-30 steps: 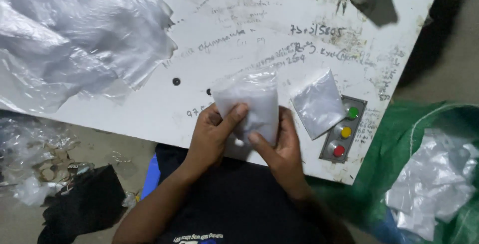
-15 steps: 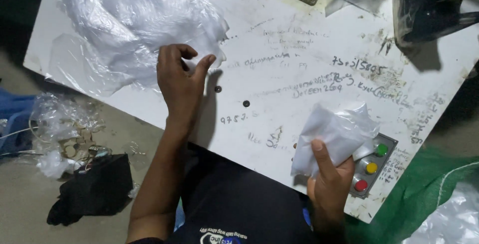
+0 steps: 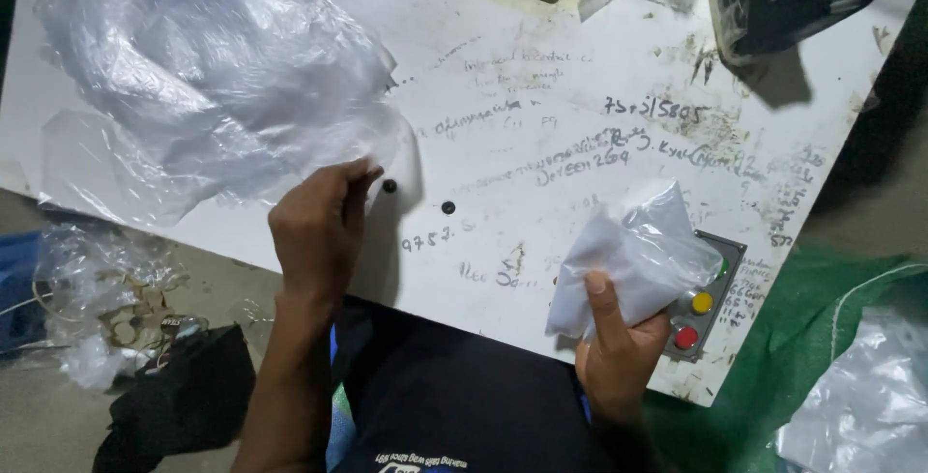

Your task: The person is manually folding plastic bags and placing them into a collection bin at a workstation.

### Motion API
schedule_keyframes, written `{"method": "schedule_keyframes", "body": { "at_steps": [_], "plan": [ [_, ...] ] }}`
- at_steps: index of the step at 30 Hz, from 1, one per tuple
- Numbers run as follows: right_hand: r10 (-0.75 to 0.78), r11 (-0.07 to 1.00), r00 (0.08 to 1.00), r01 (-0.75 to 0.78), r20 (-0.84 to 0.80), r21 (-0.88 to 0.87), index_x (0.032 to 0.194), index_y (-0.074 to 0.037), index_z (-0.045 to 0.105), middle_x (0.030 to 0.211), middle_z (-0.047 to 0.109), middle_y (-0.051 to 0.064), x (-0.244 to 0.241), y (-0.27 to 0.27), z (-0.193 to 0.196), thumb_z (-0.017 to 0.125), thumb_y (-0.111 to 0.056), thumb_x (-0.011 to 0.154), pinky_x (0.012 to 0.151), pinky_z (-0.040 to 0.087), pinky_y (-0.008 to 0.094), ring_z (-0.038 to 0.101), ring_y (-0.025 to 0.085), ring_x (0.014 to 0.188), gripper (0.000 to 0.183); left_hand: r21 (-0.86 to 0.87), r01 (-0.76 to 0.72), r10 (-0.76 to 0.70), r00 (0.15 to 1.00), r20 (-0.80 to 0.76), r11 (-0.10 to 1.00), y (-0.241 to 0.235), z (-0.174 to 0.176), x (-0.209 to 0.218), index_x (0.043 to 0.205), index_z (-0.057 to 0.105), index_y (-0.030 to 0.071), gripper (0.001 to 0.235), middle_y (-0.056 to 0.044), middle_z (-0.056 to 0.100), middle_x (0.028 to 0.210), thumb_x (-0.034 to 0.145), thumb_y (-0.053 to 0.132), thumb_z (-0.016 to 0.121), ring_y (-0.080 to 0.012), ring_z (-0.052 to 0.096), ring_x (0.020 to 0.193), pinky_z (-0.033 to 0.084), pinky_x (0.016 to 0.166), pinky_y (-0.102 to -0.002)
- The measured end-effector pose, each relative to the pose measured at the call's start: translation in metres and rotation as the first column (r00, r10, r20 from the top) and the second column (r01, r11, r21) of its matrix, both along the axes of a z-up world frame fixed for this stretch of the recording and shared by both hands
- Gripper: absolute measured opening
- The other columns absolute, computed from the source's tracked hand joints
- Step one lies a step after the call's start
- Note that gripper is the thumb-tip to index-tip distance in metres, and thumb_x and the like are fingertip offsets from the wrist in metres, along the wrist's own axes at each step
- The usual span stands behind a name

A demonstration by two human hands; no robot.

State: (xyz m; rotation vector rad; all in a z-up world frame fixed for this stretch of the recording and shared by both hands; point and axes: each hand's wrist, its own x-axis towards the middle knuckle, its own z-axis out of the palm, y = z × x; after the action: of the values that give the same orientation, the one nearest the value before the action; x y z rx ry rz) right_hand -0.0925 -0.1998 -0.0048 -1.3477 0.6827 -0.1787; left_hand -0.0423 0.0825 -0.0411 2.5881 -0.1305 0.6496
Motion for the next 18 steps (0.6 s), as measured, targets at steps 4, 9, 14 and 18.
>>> {"method": "schedule_keyframes", "body": {
  "at_steps": [4,9,14,18],
  "plan": [
    [0.032,0.999,0.999,-0.031,0.016,-0.021,0.149,-0.01,0.04,0.141,0.058,0.011,-0.001,0.007,0.004,0.077,-0.018,0.077,0.11,0.056,0.044,0.058,0.032,0.136,0.081,-0.634,-0.32,0.06,0.916,-0.396,0.704,-0.015,0.042,0.004,0.094,0.075,0.004,0.004,-0.007,0.077,0.091,0.093,0.006,0.079,-0.014,0.073,0.073,0.06,0.068,-0.024],
    [0.203,0.978,0.976,-0.199,0.082,-0.058,0.144,-0.01,0.047,0.137,0.062,0.01,-0.01,0.009,-0.009,0.078,-0.012,0.081,0.114,0.056,0.046,0.06,0.03,0.135,0.07,-0.815,-0.321,0.011,0.933,-0.361,0.482,-0.029,0.03,-0.002,0.085,0.073,0.002,0.01,-0.011,0.077,0.082,0.087,0.001,0.083,-0.0133,0.074,0.076,0.064,0.065,-0.022],
    [0.331,0.906,0.941,-0.299,0.064,-0.3,0.13,-0.009,0.061,0.127,0.069,0.009,-0.012,0.006,-0.002,0.079,-0.017,0.085,0.112,0.057,0.042,0.065,0.029,0.13,0.049,-0.809,-0.396,-0.1,0.872,-0.48,0.434,-0.035,0.026,-0.001,0.09,0.073,0.008,0.008,-0.007,0.078,0.088,0.088,0.011,0.081,-0.0117,0.073,0.08,0.061,0.071,-0.023],
    [0.505,0.863,0.849,-0.494,0.154,-0.106,0.131,-0.004,0.064,0.135,0.069,0.014,-0.001,0.01,0.012,0.075,-0.01,0.089,0.115,0.054,0.049,0.063,0.029,0.134,0.044,-0.915,-0.295,-0.097,0.938,-0.332,0.276,-0.047,0.014,-0.008,0.085,0.062,0.011,0.02,-0.001,0.067,0.078,0.089,0.01,0.082,-0.0087,0.066,0.069,0.058,0.064,-0.021]
  ]
}}
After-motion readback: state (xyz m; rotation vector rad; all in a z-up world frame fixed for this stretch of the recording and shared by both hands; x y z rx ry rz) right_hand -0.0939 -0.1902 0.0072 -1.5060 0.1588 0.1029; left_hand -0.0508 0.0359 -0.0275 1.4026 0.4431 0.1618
